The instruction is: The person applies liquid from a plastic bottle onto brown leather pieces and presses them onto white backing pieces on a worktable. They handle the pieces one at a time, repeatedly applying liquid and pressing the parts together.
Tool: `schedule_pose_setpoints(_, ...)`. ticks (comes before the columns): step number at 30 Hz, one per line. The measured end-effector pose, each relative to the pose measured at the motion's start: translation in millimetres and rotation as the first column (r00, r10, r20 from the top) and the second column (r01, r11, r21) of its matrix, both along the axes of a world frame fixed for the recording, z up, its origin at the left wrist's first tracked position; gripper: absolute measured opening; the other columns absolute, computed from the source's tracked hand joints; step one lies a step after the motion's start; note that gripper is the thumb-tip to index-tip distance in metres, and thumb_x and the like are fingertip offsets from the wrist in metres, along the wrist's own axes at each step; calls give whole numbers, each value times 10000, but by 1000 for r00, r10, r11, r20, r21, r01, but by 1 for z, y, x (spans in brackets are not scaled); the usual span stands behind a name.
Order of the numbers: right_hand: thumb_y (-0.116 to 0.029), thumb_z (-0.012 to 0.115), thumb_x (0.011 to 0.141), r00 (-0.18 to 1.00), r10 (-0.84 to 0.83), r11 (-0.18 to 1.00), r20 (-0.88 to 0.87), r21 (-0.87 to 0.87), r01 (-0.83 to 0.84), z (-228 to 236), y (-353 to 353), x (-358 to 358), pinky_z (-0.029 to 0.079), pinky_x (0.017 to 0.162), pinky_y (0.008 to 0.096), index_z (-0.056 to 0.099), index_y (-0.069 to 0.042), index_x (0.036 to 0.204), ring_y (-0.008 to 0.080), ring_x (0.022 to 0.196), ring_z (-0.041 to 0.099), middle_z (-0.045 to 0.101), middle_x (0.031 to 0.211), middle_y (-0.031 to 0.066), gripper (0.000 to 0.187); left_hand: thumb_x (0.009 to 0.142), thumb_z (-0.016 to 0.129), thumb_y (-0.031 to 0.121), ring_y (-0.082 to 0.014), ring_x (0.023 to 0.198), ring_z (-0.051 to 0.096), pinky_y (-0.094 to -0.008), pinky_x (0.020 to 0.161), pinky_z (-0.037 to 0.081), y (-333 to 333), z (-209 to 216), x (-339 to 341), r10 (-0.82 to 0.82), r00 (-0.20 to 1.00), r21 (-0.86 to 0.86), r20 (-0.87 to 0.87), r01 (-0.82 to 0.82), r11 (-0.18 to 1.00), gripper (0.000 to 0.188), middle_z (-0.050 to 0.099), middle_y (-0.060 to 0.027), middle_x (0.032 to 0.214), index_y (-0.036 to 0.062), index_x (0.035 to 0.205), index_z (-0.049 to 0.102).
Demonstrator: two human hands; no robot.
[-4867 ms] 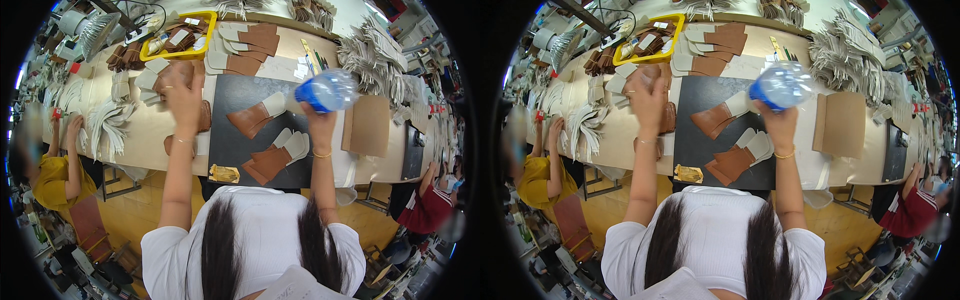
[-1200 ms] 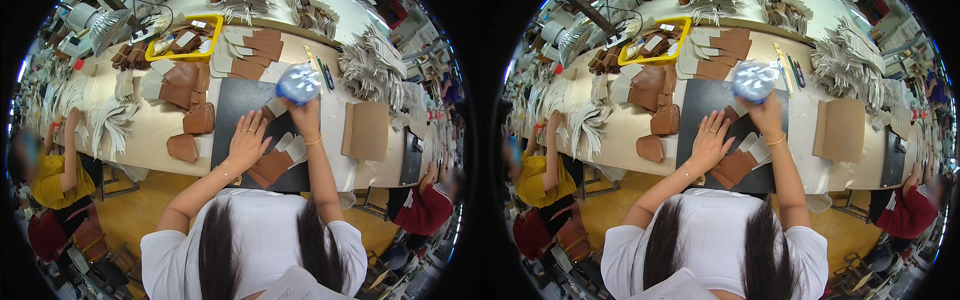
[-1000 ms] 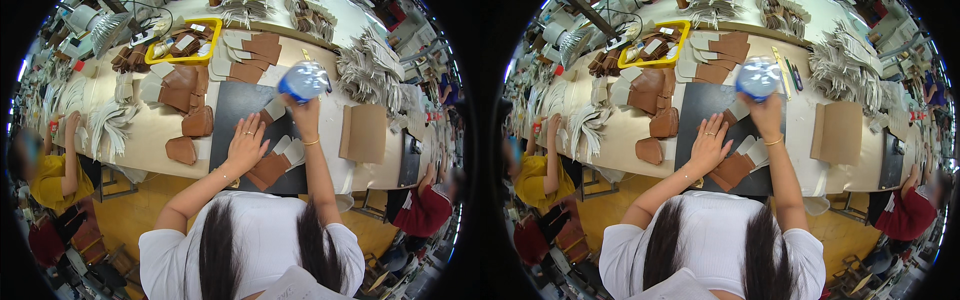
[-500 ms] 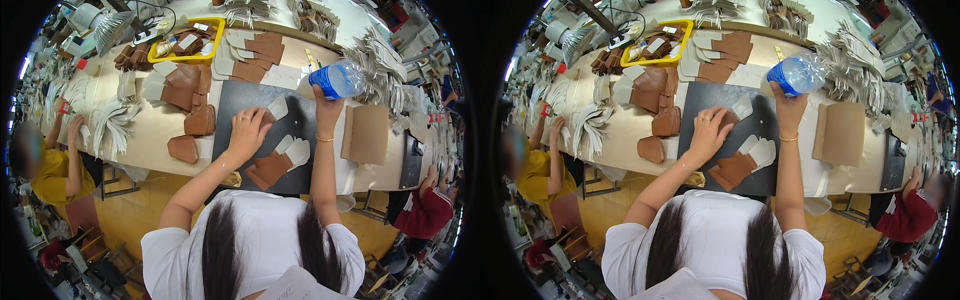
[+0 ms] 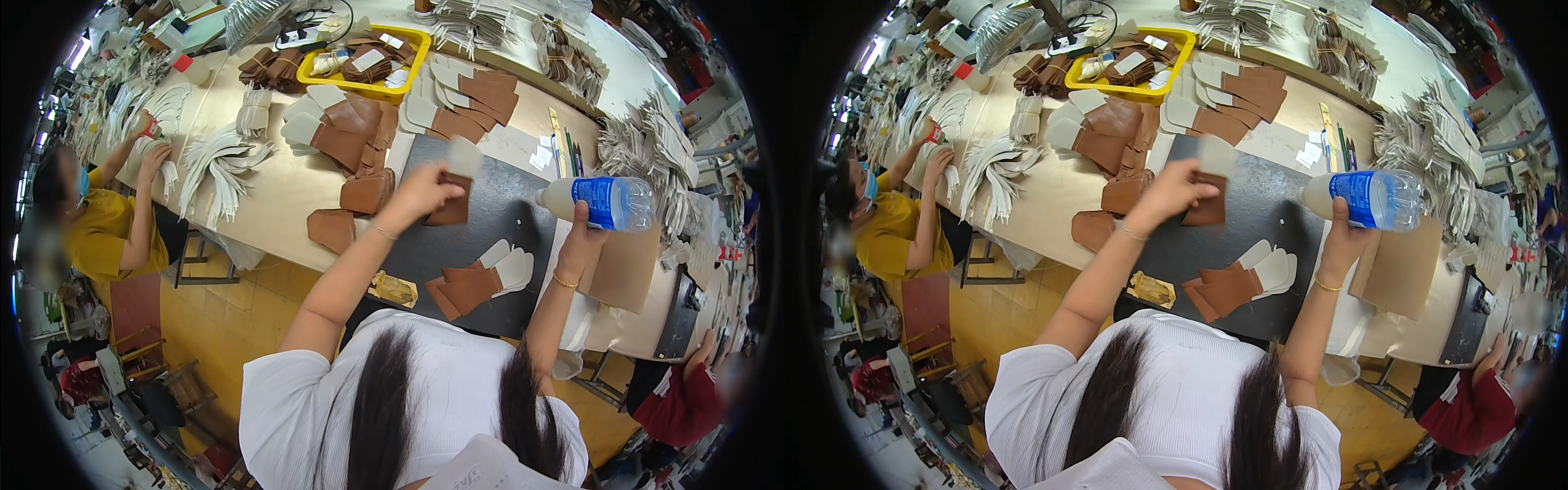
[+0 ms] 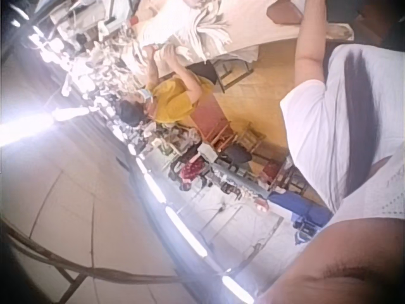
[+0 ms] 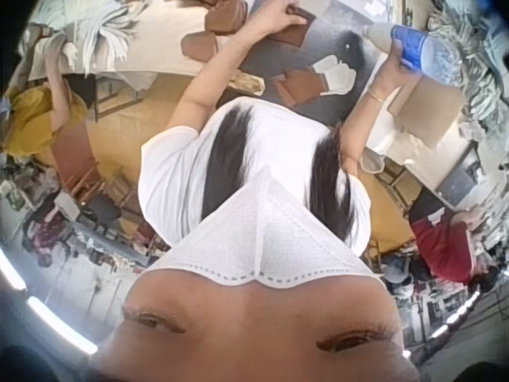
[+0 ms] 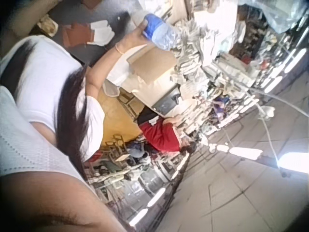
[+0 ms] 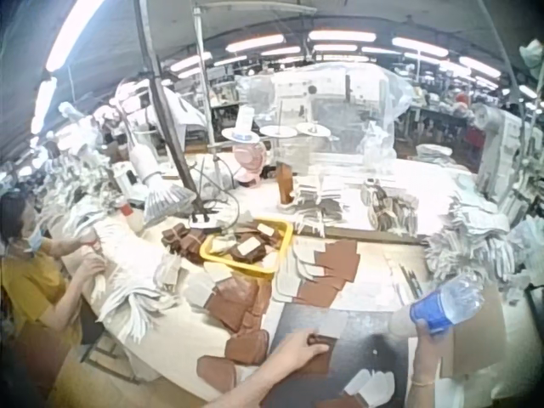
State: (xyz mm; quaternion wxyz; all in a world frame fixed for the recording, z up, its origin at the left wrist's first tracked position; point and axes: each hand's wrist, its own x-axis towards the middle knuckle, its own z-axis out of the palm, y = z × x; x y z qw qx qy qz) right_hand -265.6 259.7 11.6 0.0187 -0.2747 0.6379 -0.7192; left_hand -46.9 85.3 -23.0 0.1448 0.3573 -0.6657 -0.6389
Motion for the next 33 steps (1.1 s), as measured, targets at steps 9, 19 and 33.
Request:
schedule_pose_setpoints(9, -191, 768, 831, 999, 36, 999, 27, -11, -36, -7, 6, 0, 445, 956, 324, 492, 22, 1262, 178, 1047, 568, 591, 1172, 101, 554, 809, 752, 140, -126, 542, 594, -242, 465, 454, -99, 30, 99, 606, 779, -88, -160, -623, 778, 499, 643, -78, 804, -40, 1186, 479)
schedule_pose_setpoints(19, -146, 834, 748, 998, 25, 997, 57, -68, -21, 1, 6, 2, 458, 934, 314, 506, 17, 1237, 175, 1030, 577, 586, 1160, 91, 611, 798, 759, 253, -300, 808, 470, -428, 810, 416, -56, 32, 72, 689, 685, -772, -236, -563, 295, 641, 506, -158, 1008, 28, 1300, 431)
schedule_pose_setpoints(33, -160, 843, 741, 995, 94, 992, 44, -90, -89, 24, 28, 9, 498, 852, 296, 544, 21, 1174, 162, 961, 606, 620, 1082, 85, 556, 787, 713, 184, -327, 1202, 462, -476, 993, 338, 84, 23, 9, -212, 945, -880, 250, 313, 356, 491, 511, -118, 1242, 105, 1244, 553)
